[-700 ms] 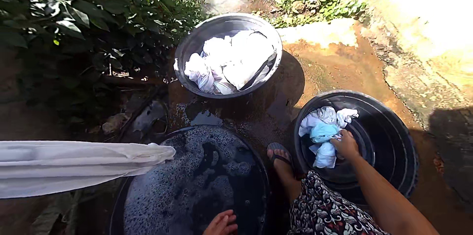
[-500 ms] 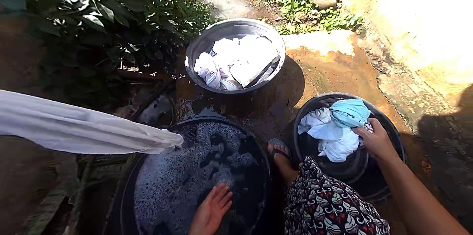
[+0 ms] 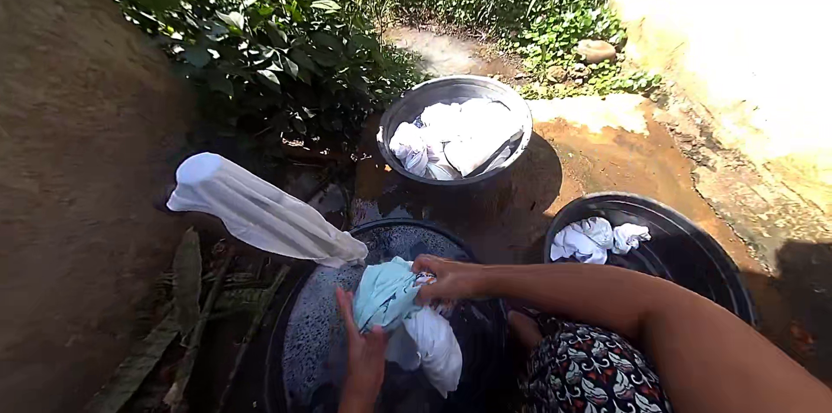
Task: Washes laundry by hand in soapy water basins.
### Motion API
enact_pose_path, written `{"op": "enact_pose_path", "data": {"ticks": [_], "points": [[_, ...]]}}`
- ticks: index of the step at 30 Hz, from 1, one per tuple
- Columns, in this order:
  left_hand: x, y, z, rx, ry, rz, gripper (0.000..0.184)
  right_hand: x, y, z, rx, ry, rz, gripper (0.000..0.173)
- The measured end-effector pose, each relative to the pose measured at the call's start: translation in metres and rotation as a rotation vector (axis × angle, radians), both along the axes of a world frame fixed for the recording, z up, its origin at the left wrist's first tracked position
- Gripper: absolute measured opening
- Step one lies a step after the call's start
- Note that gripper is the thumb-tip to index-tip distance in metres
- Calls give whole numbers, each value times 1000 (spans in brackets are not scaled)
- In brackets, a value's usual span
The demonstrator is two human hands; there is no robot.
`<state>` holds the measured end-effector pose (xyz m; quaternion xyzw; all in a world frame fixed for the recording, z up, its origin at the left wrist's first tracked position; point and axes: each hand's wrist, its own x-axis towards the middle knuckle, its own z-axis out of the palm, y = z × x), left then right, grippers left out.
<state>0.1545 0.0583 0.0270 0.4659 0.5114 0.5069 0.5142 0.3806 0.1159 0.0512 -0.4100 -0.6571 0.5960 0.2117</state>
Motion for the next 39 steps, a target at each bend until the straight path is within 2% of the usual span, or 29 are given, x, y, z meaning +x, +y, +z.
{"op": "enact_pose_path", "data": {"ticks": [2,3,5,6,8,10,11,13,15,17,20,21,22,23,24,25,26,27,28,29,31,33,35,36,37,39], "points": [[3,3,-19,132,297,-55,156,-10,-1,-20,-80,34,38,48],[4,4,-29,179,457,-99,152,-2,3,-21,-53,13,68,51],[11,1,-51,182,696,-216,142,37,10,-27,136,-54,16,53],[16,1,-65,181,799,-279,138,67,12,-32,215,-93,-101,49],[32,5,-89,157,961,-389,129,142,13,-52,284,-246,-468,43],[51,14,-104,84,1067,-450,118,228,-1,-83,195,-454,-855,44],[59,20,-110,33,1110,-471,114,268,-13,-99,64,-545,-1029,50],[71,34,-120,-28,1138,-496,105,331,-46,-134,-186,-692,-1267,78],[82,49,-129,-36,1172,-506,98,368,-74,-155,-329,-842,-1289,106],[89,61,-128,-53,1241,-542,86,384,-91,-170,-416,-1018,-1145,122],[76,61,-135,-131,1363,-620,56,385,-92,-186,-524,-1094,-1019,132],[72,58,-132,-277,1334,-623,48,384,-90,-194,-549,-1084,-1017,133],[74,68,-116,-531,1303,-696,47,382,-85,-201,-565,-1060,-1034,134],[83,97,-98,-904,1295,-912,56,379,-81,-208,-568,-1029,-1059,135],[78,102,-104,-908,1283,-889,57,374,-76,-215,-559,-993,-1095,133],[62,86,-129,-658,1274,-703,53,370,-70,-221,-511,-955,-1152,124],[46,72,-155,-402,1225,-554,52,366,-64,-225,-436,-928,-1215,107],[36,68,-158,-305,1227,-569,53,363,-59,-226,-394,-916,-1252,88],[36,71,-144,-291,1238,-626,58,359,-55,-224,-382,-915,-1269,73],[35,71,-134,-222,1199,-602,59,356,-54,-220,-378,-916,-1276,65],[31,69,-114,-95,1169,-534,68,353,-60,-202,-352,-881,-1287,58],[24,69,-94,-75,1205,-465,63,350,-73,-171,-261,-759,-1318,56],[10,69,-76,-76,1153,-345,48,341,-87,-127,-132,-574,-1311,52],[5,67,-64,-143,1106,-280,40,335,-94,-100,-59,-498,-1283,48],[0,63,-52,-222,1068,-210,42,327,-100,-70,3,-423,-1247,43],[-7,56,-27,-339,1043,-97,67,305,-105,-10,88,-261,-1168,38]]}}
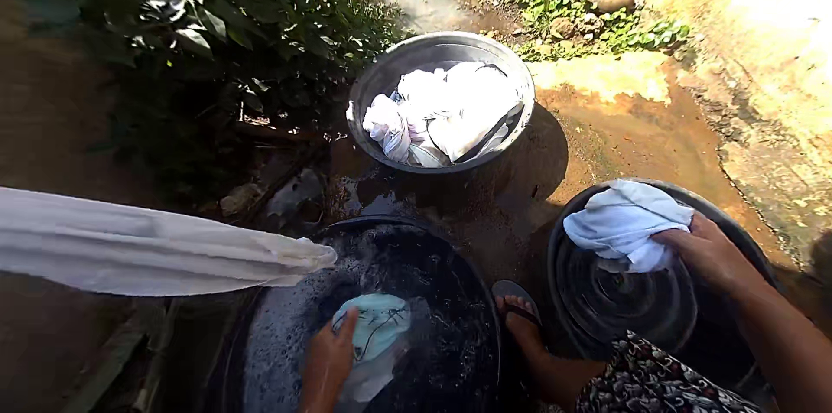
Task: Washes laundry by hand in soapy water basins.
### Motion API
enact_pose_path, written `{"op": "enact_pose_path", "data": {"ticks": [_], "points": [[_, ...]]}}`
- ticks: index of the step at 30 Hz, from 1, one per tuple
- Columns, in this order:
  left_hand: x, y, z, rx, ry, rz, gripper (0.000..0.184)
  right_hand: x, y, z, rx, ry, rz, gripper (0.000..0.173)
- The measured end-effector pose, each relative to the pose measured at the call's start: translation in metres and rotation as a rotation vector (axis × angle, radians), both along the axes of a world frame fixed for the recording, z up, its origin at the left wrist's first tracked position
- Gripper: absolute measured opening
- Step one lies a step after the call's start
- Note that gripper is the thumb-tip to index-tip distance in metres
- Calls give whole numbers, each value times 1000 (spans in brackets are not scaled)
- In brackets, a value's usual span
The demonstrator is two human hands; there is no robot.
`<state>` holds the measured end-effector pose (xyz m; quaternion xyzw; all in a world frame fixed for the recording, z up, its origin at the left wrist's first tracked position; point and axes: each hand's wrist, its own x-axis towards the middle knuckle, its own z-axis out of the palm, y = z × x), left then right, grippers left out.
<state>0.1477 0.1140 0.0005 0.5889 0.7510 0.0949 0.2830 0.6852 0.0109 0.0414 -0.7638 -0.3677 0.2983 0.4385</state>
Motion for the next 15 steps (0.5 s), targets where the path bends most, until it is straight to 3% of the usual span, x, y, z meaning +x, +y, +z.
{"op": "enact_pose_path", "data": {"ticks": [2,5,7,9,10,12,13,15], "points": [[-9,-7,22,-62,-46,97,74,-34,5,60,82,107,135,32],[-33,-26,35,-141,-296,50,53,-94,24,123,106,275,438,35],[-43,-41,22,-89,-470,59,73,-141,42,140,7,392,632,35],[-53,-60,-2,32,-724,170,102,-194,61,127,-139,533,756,36],[-56,-68,-12,87,-875,232,108,-222,69,113,-223,579,807,36],[-57,-80,-24,223,-1079,343,87,-278,82,76,-372,478,907,52],[-58,-85,-31,288,-1050,334,84,-304,85,55,-403,321,979,59],[-57,-90,-51,416,-754,186,102,-351,89,11,-382,-31,1141,71]]}}
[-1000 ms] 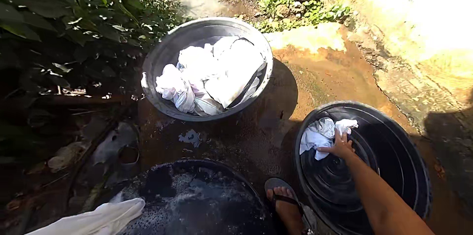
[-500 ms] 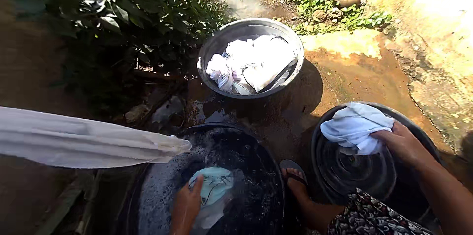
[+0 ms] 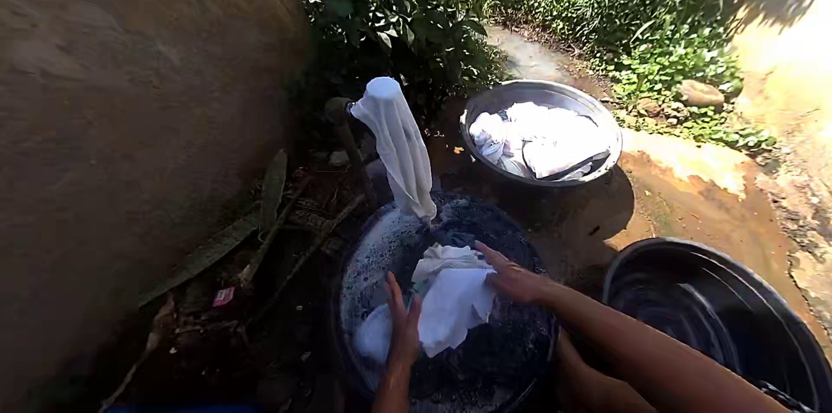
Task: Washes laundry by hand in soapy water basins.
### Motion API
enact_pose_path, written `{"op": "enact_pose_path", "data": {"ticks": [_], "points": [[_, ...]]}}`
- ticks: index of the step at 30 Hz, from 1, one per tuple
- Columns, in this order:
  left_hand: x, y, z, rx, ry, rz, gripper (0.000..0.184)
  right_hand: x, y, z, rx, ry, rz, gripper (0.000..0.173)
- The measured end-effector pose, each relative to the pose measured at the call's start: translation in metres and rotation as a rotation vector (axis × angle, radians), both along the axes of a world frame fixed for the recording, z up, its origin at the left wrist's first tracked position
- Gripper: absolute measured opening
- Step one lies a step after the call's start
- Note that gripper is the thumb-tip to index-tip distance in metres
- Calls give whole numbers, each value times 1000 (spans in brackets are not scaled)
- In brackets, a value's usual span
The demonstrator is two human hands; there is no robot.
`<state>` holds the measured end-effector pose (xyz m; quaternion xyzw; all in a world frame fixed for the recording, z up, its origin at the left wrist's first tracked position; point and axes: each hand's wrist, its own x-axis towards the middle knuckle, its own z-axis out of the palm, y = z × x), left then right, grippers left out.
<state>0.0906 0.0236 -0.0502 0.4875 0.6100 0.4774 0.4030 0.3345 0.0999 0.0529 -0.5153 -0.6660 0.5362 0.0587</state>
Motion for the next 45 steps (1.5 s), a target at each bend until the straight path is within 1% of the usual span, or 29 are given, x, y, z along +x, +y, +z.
{"op": "enact_pose_path", "data": {"ticks": [2,4,7,9,11,12,15,16,18,19,20,21,22,23,25,26,27,28,29,31,33,35,36,38,39,40,41,43,45], "points": [[5,-5,-19,25,323,-49,111,-42,-9,-47,176,-164,113,74],[6,-3,-33,-59,575,-95,109,-70,-20,-83,236,-240,136,73],[-2,11,-52,-172,696,-130,109,-91,-27,-116,259,-314,122,79],[-7,23,-59,-266,760,-161,98,-97,-29,-137,248,-301,99,81],[-8,36,-66,-368,804,-197,74,-105,-36,-153,192,-218,19,73],[-8,39,-64,-429,779,-238,65,-109,-38,-154,124,-191,-25,69],[-14,38,-48,-625,716,-461,61,-114,-34,-146,-180,-355,16,58],[-20,41,-41,-694,705,-523,59,-110,-34,-151,-255,-429,60,54],[-32,55,-28,-766,658,-623,54,-98,-34,-165,-286,-604,308,56],[-38,59,-30,-721,597,-576,51,-100,-28,-157,-267,-634,481,56],[-44,61,-31,-653,446,-436,49,-109,-18,-135,-243,-613,597,55],[-46,60,-30,-544,218,-241,47,-115,-9,-114,-200,-538,608,51],[-46,58,-33,-393,-66,-91,46,-117,-4,-94,-141,-417,492,47],[-47,54,-36,-251,-309,-75,53,-117,-2,-78,-118,-247,286,41],[-52,41,-41,-136,-536,-243,90,-117,-3,-39,-189,127,-73,30],[-54,34,-37,-152,-554,-332,99,-117,-4,-20,-216,321,-215,26],[-53,26,-28,-210,-572,-379,87,-116,-7,-4,-215,495,-345,21],[-51,21,-20,-283,-606,-389,64,-115,-10,8,-194,636,-488,17],[-49,18,-14,-340,-653,-379,51,-114,-13,14,-169,740,-665,17],[-36,17,-8,-286,-800,-255,45,-109,-13,3,-164,862,-982,18],[-12,24,8,-117,-891,-122,47,-103,-11,-30,-251,883,-1050,27],[24,28,42,-28,-740,-14,26,-112,-19,-49,-247,833,-990,41],[42,26,60,-17,-569,9,17,-120,-27,-34,-185,732,-958,41],[67,21,81,52,-226,31,21,-138,-39,22,-172,496,-872,39],[71,26,73,144,-77,63,27,-140,-40,27,-103,334,-738,42],[68,37,56,220,74,96,33,-139,-36,14,-26,247,-660,42],[56,50,43,245,215,115,35,-138,-30,-14,-6,299,-697,41],[18,76,29,59,435,82,42,-129,-18,-46,-143,522,-891,45],[-27,98,3,-214,501,102,51,-108,-4,-54,-175,598,-936,49]]}}
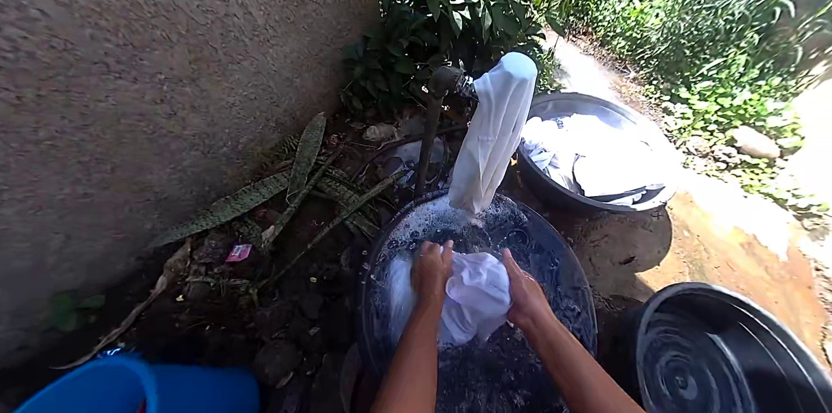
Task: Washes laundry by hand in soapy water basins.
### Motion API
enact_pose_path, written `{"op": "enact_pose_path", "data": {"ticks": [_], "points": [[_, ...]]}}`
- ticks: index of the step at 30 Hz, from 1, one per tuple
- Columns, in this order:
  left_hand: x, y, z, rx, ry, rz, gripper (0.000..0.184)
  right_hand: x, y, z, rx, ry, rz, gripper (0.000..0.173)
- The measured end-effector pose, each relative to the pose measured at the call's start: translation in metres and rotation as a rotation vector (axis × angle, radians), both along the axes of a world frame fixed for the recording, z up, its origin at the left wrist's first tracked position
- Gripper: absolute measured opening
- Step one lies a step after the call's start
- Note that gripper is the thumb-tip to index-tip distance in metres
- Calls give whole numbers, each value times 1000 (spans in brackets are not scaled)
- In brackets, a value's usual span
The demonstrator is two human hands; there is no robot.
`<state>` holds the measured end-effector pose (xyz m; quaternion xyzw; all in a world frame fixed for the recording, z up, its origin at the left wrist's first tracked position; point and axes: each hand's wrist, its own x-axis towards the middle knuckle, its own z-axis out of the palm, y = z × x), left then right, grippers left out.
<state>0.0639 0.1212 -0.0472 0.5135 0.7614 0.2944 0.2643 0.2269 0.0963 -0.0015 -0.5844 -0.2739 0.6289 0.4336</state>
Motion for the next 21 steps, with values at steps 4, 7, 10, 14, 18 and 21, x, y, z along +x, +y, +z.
{"op": "enact_pose_path", "data": {"ticks": [4,7,10,14,18,21], "points": [[-5,-2,-48,264,-1,174,65,46,17,-41,90,-519,287,53],[21,-24,-56,106,171,-224,102,45,12,-73,4,-1053,532,51],[24,-33,-71,-135,132,-470,101,40,1,-76,-178,-1162,789,47],[18,-26,-57,-469,148,-391,61,55,19,-60,-94,-759,640,39],[9,-38,-31,-262,-216,-170,52,58,26,7,19,178,-146,27],[34,-36,-6,245,-793,19,53,38,29,5,-45,382,-215,39]]}}
